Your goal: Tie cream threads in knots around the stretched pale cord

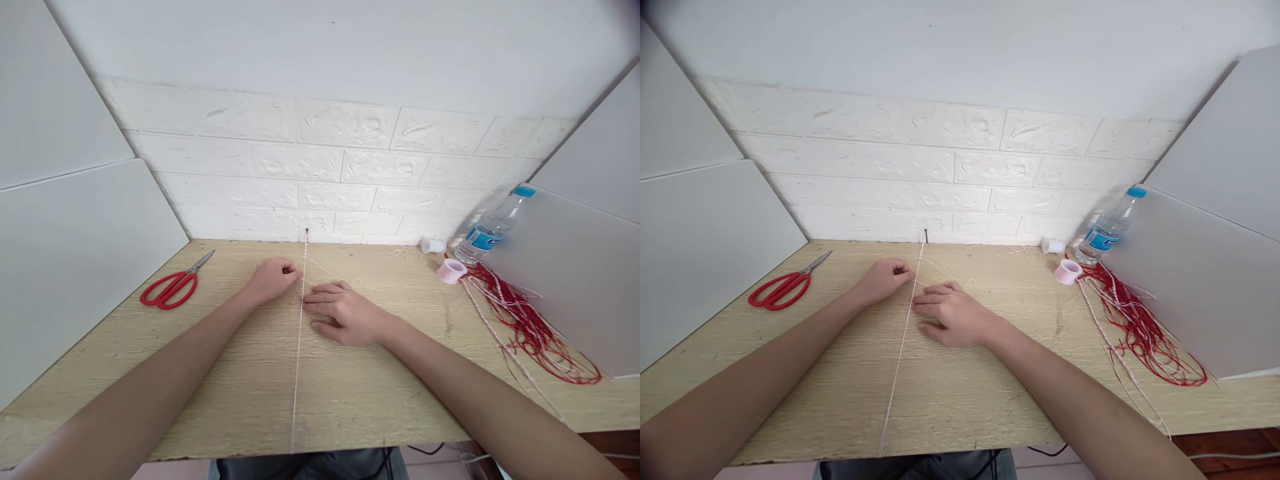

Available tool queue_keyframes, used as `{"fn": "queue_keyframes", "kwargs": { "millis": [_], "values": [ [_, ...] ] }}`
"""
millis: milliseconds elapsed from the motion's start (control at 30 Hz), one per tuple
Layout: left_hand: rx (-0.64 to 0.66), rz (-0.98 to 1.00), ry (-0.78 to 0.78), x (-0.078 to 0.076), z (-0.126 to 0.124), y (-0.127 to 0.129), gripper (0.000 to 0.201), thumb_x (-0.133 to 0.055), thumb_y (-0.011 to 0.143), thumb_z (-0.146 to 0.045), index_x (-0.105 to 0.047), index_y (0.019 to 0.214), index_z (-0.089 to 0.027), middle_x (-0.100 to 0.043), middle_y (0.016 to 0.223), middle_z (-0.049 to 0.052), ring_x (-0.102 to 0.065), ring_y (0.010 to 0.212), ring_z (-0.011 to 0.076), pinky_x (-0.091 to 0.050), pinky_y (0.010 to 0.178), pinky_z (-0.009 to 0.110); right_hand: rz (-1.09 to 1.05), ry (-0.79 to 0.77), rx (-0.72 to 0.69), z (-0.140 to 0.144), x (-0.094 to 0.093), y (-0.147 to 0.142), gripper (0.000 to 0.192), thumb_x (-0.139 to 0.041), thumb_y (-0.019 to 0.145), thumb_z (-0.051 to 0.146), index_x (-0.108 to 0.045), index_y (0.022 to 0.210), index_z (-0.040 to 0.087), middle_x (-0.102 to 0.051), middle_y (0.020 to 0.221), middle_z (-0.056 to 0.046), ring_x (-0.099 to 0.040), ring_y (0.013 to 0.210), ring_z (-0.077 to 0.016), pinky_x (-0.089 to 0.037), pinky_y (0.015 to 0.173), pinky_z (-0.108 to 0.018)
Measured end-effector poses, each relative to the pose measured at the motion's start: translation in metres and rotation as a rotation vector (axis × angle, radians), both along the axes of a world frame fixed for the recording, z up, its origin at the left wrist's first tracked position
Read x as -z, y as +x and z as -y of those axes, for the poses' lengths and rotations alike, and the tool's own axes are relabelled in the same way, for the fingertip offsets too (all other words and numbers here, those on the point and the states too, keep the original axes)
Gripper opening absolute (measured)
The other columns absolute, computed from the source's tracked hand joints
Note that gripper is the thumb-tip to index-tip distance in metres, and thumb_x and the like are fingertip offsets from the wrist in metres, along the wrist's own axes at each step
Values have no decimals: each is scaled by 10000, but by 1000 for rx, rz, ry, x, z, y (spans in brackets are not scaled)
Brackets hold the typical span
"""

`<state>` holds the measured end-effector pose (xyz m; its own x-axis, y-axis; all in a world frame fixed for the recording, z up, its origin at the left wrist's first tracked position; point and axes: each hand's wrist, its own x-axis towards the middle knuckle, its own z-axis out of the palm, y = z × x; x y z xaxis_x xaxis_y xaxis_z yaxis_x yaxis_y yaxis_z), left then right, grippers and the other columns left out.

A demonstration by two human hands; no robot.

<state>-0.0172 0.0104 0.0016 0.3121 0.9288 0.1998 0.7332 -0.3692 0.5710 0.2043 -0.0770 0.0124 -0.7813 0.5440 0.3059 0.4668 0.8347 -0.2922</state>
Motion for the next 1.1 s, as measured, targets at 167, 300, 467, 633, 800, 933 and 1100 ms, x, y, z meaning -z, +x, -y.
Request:
{"fn": "queue_keyframes", "kwargs": {
  "millis": [167,300,467,633,800,933,1100],
  "values": [
    [-24,-30,34,1,-1,0,321,-535,767,-455,-596,583,-199,-611,612,-9,-525,606,151,-372,575,280,19,-4,46,-1,0,1,427,-484,930,337,-520,1335,206,-525,1381,-87,-429,1300,-240,-318,1046,-427],
    [-36,-44,54,0,1,0,322,-535,768,-458,-578,581,-200,-616,616,-2,-532,608,156,-372,575,285,19,7,52,-2,2,1,425,-478,935,344,-517,1336,207,-531,1375,-88,-424,1304,-237,-323,1043,-427],
    [-49,-67,100,-1,3,1,289,-550,760,-438,-571,596,-200,-634,648,13,-541,621,168,-382,591,298,30,13,89,-3,5,1,439,-472,936,356,-512,1342,193,-528,1373,-111,-429,1300,-251,-332,1031,-439],
    [-51,-109,125,-3,4,2,295,-555,768,-436,-557,587,-203,-633,654,17,-542,630,177,-388,615,313,40,16,127,-5,7,2,459,-464,939,368,-496,1358,184,-514,1388,-113,-429,1297,-270,-333,1028,-456],
    [-73,-141,130,-1,6,6,308,-568,769,-477,-609,632,-204,-643,744,38,-569,701,198,-400,665,334,55,17,120,-4,7,1,482,-434,953,376,-459,1390,174,-493,1408,-108,-413,1307,-267,-328,1038,-455],
    [-89,-168,117,3,8,10,239,-593,757,-439,-666,696,-220,-636,822,55,-582,758,218,-416,698,346,81,22,111,-4,7,2,514,-387,969,384,-387,1439,174,-434,1454,-110,-382,1333,-268,-313,1055,-459],
    [-79,-173,100,5,11,13,207,-562,792,-384,-672,718,-225,-625,849,63,-582,789,228,-420,724,357,109,13,108,-5,8,3,532,-358,978,405,-346,1462,182,-402,1477,-103,-345,1361,-265,-290,1077,-458]
  ]
}}
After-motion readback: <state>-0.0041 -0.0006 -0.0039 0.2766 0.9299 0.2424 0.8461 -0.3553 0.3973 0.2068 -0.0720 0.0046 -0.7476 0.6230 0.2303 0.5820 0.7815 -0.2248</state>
